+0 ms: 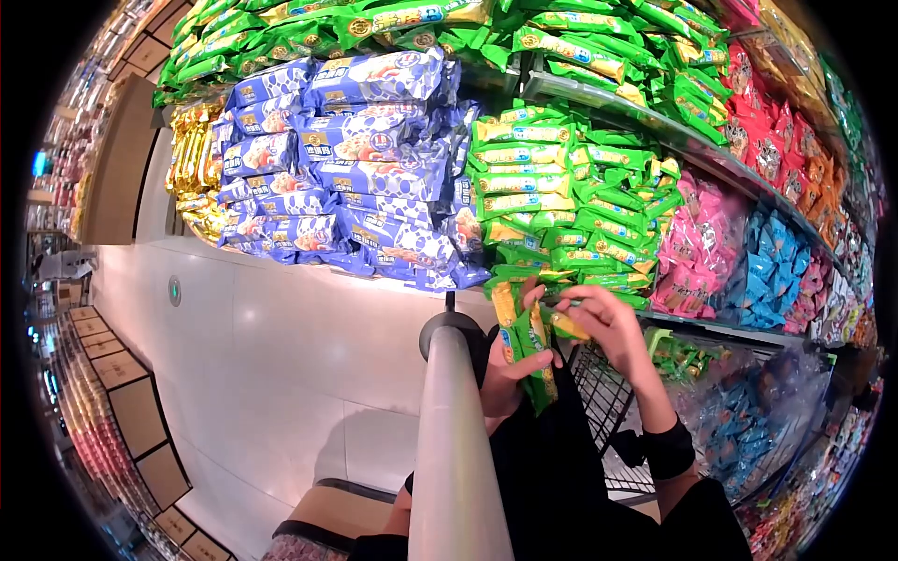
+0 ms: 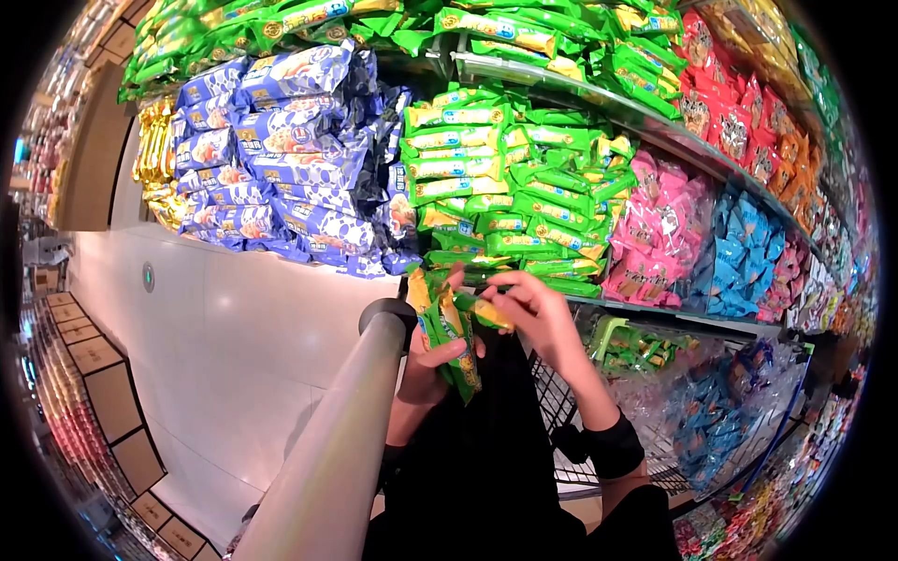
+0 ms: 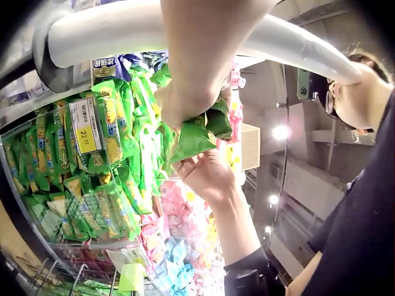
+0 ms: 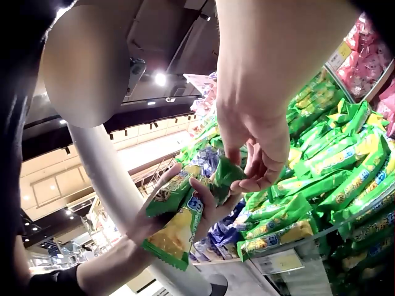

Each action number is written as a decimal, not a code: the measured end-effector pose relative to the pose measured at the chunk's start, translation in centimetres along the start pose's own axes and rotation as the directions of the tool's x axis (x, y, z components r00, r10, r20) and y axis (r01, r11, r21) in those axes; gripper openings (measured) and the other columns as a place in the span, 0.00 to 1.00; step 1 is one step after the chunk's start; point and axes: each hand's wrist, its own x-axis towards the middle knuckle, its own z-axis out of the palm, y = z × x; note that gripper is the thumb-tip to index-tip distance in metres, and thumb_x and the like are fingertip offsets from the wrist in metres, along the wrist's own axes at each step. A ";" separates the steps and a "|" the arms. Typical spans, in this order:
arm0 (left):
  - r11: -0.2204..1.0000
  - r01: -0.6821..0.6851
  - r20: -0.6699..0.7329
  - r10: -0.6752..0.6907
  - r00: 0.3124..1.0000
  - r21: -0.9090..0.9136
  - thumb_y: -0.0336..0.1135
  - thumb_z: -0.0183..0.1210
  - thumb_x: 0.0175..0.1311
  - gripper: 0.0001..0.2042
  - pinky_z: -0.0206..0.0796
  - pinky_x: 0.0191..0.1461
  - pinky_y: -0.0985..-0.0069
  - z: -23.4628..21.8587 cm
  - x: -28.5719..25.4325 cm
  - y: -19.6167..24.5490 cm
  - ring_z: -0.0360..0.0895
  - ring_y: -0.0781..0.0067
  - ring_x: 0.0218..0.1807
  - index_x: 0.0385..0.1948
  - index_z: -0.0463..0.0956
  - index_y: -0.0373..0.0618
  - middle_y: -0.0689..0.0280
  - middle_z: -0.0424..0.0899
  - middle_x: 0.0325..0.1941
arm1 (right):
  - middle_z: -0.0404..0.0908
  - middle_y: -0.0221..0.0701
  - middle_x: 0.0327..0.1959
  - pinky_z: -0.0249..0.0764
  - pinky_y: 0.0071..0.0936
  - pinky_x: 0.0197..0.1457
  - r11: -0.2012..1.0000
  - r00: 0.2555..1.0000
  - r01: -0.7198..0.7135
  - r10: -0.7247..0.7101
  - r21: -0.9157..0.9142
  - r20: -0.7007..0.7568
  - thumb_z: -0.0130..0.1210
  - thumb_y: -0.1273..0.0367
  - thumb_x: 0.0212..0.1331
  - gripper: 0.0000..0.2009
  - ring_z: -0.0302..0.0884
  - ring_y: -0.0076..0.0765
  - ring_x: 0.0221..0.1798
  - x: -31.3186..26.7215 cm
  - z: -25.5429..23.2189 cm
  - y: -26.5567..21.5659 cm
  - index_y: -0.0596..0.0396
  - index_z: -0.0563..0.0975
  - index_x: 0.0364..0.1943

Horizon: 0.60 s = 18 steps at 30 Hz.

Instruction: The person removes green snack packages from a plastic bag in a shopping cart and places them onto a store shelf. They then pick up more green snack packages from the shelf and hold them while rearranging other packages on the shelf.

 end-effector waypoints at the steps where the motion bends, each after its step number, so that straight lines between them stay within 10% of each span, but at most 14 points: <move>1: 1.000 0.003 0.001 -0.003 1.000 0.001 0.27 0.61 0.47 0.42 0.68 0.42 0.77 -0.2 -0.1 -0.2 0.72 0.73 0.44 0.67 0.47 0.42 0.61 0.68 0.55 | 0.79 0.26 0.32 0.68 0.15 0.37 0.998 1.000 -0.010 0.009 0.057 0.024 0.54 0.75 0.59 0.13 0.72 0.17 0.32 0.2 -0.6 0.0 0.58 0.72 0.48; 18: 0.990 -0.133 -0.071 0.129 0.989 -0.056 0.26 0.61 0.48 0.37 0.69 0.37 0.73 -1.1 -0.1 -0.6 0.66 0.64 0.60 0.64 0.53 0.40 0.64 0.59 0.65 | 0.78 0.40 0.33 0.68 0.22 0.34 0.903 0.988 -0.117 0.064 0.414 0.138 0.45 0.66 0.66 0.16 0.72 0.28 0.31 0.7 -0.3 -2.3 0.63 0.71 0.51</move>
